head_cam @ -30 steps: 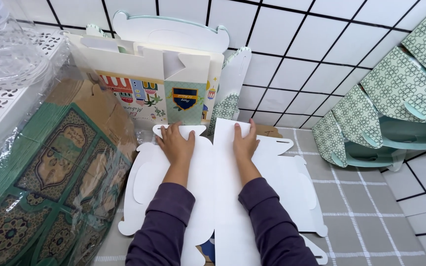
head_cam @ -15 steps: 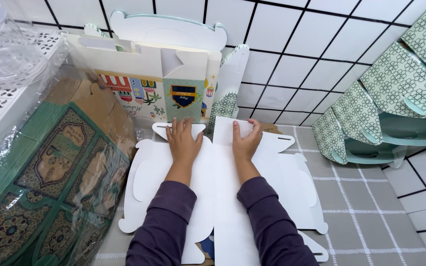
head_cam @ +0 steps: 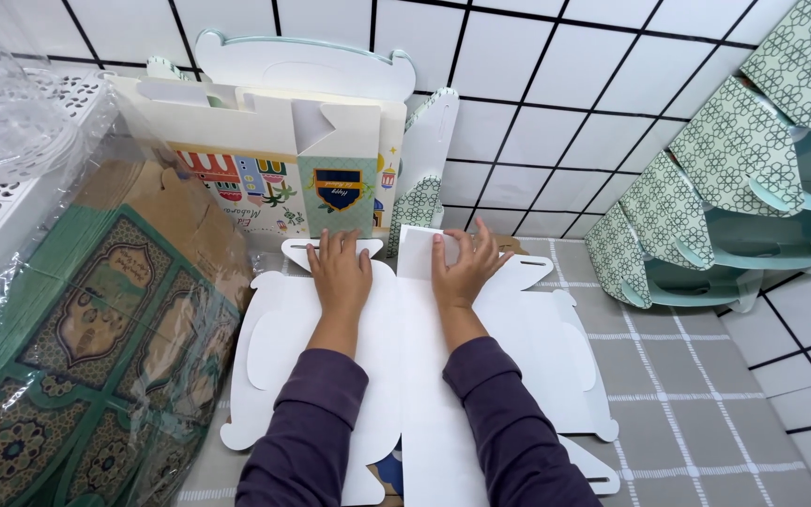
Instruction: The person assembles a flat-pack cardboard box by folding the side flaps and tucking the tabs into slots to form the structure. They then place the completed box onto a stack of similar boxes on the right side of the table.
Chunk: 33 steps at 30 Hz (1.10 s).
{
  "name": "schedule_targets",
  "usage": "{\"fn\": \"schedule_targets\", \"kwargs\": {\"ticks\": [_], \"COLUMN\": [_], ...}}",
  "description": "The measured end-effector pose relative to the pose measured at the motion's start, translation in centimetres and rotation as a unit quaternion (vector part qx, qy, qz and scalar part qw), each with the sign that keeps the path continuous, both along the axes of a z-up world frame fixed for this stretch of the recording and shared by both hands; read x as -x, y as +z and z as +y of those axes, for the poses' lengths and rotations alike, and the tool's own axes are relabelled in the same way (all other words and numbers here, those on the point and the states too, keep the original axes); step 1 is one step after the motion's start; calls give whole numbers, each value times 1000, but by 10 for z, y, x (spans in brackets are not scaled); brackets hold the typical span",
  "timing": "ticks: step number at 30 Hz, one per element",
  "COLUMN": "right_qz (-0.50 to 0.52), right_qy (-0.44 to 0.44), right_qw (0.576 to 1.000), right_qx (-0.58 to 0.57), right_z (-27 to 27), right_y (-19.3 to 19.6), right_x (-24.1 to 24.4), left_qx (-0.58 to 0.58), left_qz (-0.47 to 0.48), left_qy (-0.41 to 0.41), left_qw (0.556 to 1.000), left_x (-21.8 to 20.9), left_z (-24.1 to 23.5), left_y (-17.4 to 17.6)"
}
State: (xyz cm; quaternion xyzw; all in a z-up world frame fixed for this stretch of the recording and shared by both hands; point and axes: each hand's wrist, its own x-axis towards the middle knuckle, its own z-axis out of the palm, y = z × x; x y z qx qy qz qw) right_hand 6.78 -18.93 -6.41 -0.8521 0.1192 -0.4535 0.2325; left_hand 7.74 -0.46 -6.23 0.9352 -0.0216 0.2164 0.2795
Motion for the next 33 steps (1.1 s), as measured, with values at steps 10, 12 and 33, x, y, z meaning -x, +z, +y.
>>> {"fn": "schedule_targets", "kwargs": {"ticks": [10, 12, 33], "right_qz": [-52, -63, 105], "right_qy": [93, 112, 118], "right_qw": [973, 971, 970], "right_qx": [207, 200, 186], "right_z": [15, 11, 14], "right_y": [-8, -15, 0], "right_x": [1, -3, 1], "left_qx": [5, 1, -10], "left_qz": [-2, -1, 36], "left_qy": [-5, -8, 33], "left_qw": [1000, 1000, 999], "left_x": [2, 4, -6], "left_z": [0, 0, 1], "left_y": [1, 4, -9]}}
